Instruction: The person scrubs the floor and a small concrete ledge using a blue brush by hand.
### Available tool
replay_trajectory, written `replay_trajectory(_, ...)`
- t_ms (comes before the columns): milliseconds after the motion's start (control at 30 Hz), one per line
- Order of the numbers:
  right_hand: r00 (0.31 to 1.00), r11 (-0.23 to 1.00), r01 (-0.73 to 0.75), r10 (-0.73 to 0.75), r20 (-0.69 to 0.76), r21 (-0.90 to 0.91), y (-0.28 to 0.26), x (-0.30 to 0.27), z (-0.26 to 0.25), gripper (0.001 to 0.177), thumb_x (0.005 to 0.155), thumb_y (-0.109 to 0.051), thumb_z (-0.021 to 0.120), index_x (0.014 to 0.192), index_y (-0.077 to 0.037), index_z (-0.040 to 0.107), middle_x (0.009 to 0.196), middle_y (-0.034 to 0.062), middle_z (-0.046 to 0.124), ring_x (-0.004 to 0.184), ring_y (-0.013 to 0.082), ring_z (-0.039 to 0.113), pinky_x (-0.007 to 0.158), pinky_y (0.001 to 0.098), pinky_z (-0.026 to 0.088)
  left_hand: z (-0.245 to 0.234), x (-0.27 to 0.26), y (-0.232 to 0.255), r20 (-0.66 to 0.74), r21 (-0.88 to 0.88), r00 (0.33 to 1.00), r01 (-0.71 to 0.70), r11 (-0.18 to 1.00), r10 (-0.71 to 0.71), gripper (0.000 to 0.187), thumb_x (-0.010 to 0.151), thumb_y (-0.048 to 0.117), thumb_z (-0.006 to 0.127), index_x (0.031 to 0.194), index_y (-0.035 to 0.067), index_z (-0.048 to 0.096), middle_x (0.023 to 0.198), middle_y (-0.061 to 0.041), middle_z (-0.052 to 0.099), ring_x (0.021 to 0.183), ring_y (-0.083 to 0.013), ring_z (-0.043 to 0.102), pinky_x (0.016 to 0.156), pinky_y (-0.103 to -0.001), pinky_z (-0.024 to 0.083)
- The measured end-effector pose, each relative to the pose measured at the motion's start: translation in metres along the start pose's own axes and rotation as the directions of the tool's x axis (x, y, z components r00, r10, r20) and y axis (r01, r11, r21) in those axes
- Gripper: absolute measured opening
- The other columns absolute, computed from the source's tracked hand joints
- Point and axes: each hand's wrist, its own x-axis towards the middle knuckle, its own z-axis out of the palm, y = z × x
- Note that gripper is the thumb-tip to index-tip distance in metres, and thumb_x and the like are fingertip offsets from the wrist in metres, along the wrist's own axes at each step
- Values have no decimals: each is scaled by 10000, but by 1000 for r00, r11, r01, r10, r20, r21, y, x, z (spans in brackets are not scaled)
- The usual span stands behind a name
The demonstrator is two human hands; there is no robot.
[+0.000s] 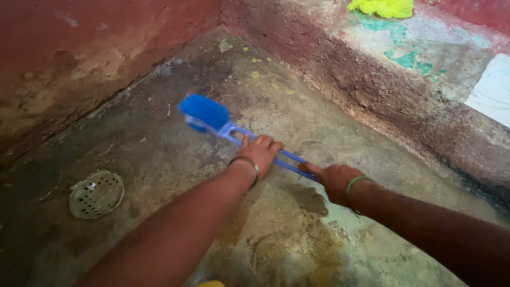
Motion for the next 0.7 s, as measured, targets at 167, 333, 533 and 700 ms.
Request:
replay_trajectory(167, 988, 970, 152, -153, -10, 191, -3, 3, 31, 858, 927, -57, 584, 1584, -366, 128, 996, 218, 724, 908, 396, 711, 800, 526, 560, 20, -1, 0, 13, -23, 1000, 3, 1000, -3, 431, 942, 184, 536, 1372, 162, 519, 1470, -94, 453, 1437, -298, 343, 1170, -632, 221)
replay_trajectory(333, 967, 927, 241, -254, 10, 287, -8, -27, 42, 808, 880, -56, 594, 1542, -336, 224, 960, 224, 708, 905, 425, 696, 799, 552, 544, 35, -55, 6, -215, -80, 972, -113, 990, 93, 404, 897, 124, 545, 1299, 162, 571, 1352, -99, 532, 1408, -313, 391, 1207, -542, 253)
replay_trajectory(533, 988, 963, 154, -148, -45, 220, 18, -30, 22, 619, 959, -150, 554, 1479, -400, 331, 919, 199, 706, 876, 403, 716, 809, 541, 551, 26, -23, 24, -169, -148, 984, 32, 989, -57, 397, 894, 103, 560, 1285, 178, 569, 1355, -100, 514, 1413, -295, 365, 1206, -605, 146)
replay_trajectory(700, 969, 941, 210, -166, -181, 265, 24, -27, 45, 641, 929, -183, 605, 1471, -358, 311, 834, 177, 706, 826, 411, 699, 773, 548, 555, 0, 11, 36, 120, -88, 993, 24, 996, -14, 532, 885, 78, 614, 1394, 171, 491, 1469, -88, 435, 1453, -292, 303, 1210, -630, 113)
